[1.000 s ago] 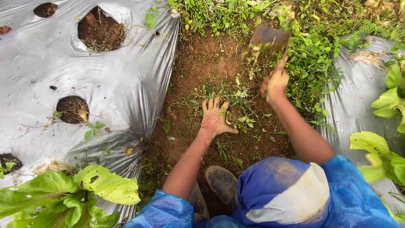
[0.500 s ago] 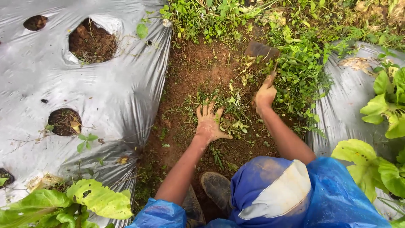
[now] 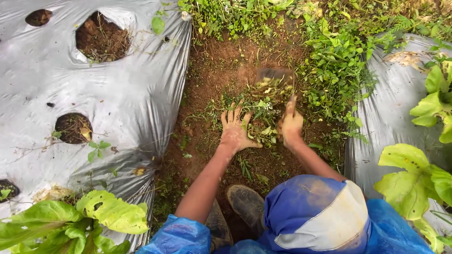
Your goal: The person uses a hoe to scrape weeds from the soil between rows of plastic mulch. They gather the weeds by hand and discard them. Later, the person harvests leafy green vegetables by pulling them from the ground and collecting them in a bundle.
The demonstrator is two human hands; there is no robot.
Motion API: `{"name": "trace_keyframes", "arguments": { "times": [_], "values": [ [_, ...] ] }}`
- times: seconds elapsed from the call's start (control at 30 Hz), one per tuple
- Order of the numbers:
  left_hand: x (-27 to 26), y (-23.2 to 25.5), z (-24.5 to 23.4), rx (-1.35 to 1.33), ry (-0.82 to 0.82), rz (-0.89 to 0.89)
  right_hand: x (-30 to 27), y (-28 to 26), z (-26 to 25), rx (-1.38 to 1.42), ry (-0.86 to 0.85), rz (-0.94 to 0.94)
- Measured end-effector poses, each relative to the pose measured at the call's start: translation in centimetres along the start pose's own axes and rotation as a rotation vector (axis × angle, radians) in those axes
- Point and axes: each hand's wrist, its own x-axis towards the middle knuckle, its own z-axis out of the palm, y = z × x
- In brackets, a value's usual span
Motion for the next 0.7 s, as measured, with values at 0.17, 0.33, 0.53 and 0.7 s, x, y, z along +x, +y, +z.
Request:
{"name": "trace_keyframes", "arguments": {
  "times": [0.17, 0.33, 0.53, 0.7],
  "values": [
    [0.6, -0.4, 1.1, -0.03, 0.022, 0.008, 2.3, -9.6, 0.2, 0.142, 0.016, -0.134],
    [1.0, -0.3, 1.6, 0.131, -0.06, -0.023, 7.8, -9.4, 2.0, 0.335, -0.009, -0.048],
    [-1.0, 0.1, -0.1, -0.063, 0.025, 0.016, 10.9, 1.1, 2.4, 0.011, 0.029, -0.217],
    [0.5, -0.2, 0.5, -0.035, 0.01, 0.008, 1.6, 4.3, 0.9, 0.03, -0.04, -0.022]
  ]
}}
